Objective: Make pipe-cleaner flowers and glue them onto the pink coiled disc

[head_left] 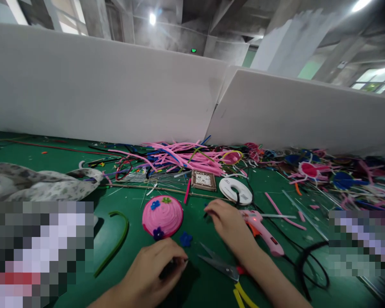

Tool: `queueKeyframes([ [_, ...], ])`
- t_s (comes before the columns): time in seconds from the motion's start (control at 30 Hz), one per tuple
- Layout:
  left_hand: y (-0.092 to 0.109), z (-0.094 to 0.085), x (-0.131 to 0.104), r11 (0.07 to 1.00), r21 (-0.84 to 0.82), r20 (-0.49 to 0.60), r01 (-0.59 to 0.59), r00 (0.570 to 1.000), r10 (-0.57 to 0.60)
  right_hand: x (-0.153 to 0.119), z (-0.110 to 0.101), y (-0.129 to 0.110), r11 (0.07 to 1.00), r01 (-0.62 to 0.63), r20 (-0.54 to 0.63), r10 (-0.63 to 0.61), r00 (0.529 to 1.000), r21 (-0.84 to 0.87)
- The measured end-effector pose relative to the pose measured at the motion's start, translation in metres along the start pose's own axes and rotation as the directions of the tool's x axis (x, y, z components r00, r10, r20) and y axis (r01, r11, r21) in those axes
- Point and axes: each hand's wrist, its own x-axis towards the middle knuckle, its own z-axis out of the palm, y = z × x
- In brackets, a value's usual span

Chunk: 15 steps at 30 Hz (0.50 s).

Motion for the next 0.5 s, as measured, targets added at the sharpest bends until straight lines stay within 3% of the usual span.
queueKeyframes([
  [0.17,-0.001,-0.011,0.001,0.985,0.004,-0.018,0.175,0.984,-0.175,0.0,-0.005,0.005,0.999,0.041,0.059,-0.04,0.997,-0.023],
  [0.33,-0.004,-0.015,0.002,0.986,0.074,-0.033,0.151,0.988,-0.149,-0.005,-0.008,-0.014,0.994,0.071,-0.034,-0.074,0.997,-0.087],
  [0.5,-0.004,-0.011,0.0,0.988,0.064,-0.009,0.14,0.99,-0.14,0.005,-0.005,-0.004,0.99,0.033,-0.004,-0.034,0.999,-0.137],
])
